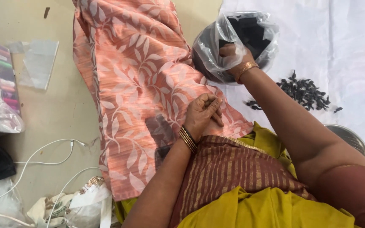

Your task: The person sits at a work table with a pile of small black fabric pieces, a bag of black fabric squares, and a metal bowl of brown paste. The person picks up a fabric piece, dips or presses it into the paste, pinches and folds it into a shaped petal, and sets it onto a growing pile of finished pieces on the cloth.

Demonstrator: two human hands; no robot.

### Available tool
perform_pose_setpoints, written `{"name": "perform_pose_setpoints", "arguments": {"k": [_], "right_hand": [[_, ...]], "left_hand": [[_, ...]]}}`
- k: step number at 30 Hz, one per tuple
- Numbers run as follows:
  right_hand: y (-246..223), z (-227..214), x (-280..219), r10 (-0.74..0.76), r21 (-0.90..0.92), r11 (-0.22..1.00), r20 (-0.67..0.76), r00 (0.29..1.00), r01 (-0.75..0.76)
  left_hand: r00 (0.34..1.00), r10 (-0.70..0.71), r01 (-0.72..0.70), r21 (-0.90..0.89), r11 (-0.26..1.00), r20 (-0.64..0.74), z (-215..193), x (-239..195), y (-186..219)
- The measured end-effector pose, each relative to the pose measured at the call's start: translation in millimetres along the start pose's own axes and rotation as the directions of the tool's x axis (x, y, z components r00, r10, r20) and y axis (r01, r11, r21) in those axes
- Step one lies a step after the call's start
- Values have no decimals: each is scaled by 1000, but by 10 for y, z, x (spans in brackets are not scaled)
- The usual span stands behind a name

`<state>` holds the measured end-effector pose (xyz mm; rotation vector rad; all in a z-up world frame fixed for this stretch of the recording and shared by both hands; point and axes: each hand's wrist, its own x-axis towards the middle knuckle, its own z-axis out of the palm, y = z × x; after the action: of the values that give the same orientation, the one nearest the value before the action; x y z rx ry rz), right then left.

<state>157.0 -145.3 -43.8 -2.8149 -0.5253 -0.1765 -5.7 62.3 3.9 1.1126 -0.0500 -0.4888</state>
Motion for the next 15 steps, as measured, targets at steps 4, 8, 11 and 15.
{"name": "perform_pose_setpoints", "arguments": {"k": [4,8,11,15], "right_hand": [[128,-143,-135,189,189,964,12,982,-188],[264,-293,-303,408,852,503,-87,909,-144],[-250,-867,-529,436,973,-71,227,871,-218],[-599,-975,-915,436,882,47,404,804,-469]], "left_hand": [[1000,1,-1,1,1000,15,11,-18,-29],[999,4,-4,-16,1000,38,6,48,-48],[999,27,-27,-5,1000,35,-31,29,-90],[997,61,-60,-18,998,51,-14,19,-92]]}}
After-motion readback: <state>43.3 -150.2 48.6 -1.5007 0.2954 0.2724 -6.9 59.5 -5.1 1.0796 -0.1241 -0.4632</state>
